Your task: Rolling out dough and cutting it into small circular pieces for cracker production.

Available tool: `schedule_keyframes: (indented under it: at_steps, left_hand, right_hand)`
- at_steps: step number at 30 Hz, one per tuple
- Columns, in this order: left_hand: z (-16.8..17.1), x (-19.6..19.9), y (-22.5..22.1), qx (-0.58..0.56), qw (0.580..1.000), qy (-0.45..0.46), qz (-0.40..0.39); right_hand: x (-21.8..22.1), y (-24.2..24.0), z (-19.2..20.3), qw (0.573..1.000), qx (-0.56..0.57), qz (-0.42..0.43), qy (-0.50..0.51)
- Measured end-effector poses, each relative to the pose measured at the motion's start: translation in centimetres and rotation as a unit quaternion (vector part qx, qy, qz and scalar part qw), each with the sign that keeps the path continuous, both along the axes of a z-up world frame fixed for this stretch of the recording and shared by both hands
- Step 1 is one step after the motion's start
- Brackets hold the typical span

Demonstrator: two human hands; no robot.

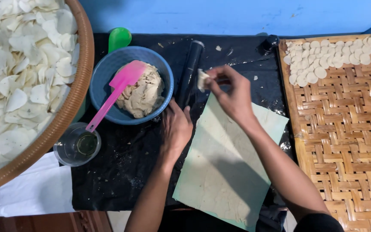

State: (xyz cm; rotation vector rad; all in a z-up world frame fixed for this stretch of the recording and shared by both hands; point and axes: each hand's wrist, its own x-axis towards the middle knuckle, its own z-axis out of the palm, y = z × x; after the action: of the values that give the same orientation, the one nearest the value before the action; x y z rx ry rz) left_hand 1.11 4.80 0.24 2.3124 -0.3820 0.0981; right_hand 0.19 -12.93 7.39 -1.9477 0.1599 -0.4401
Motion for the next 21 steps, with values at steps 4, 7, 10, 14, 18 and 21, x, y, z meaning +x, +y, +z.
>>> schedule_keyframes:
  at_steps: [4,7,10,14,18,21]
  left_hand:
    - [-2.4,0.2,-0.2,0.069,0.995,-0.073,0.024]
    - [-5.1,0.3,-0.4,0.122,0.99,-0.042,0.052]
    - [-4.7,-0.1,-0.4,0.142,0.989,-0.008,0.045]
    - [-1.9,-1.9,-1.5,0.042,0.996,0.077,0.019]
    - [-0.5,-2.5,-2.6,-0.024,0.997,-0.023,-0.069]
    - [-0.4,-1.0,-4.3,0.014,0.986,-0.099,-0.133]
  right_hand:
    - [2.4,3.6,0.4,0.996,-0.033,0.047,-0.073]
    - [3.3,6.5,0.2,0.985,-0.079,0.104,-0.116]
    - [3.5,8.1,-0.7,0.941,-0.307,0.141,-0.028]
    - [1.5,7.8,-0.9,0.914,-0.369,0.127,-0.109]
    - [-4.3,3.3,0.2,0.968,-0.25,0.038,-0.008]
    - [-10.8,-4.3,-4.3,0.955,-0.26,-0.122,0.071]
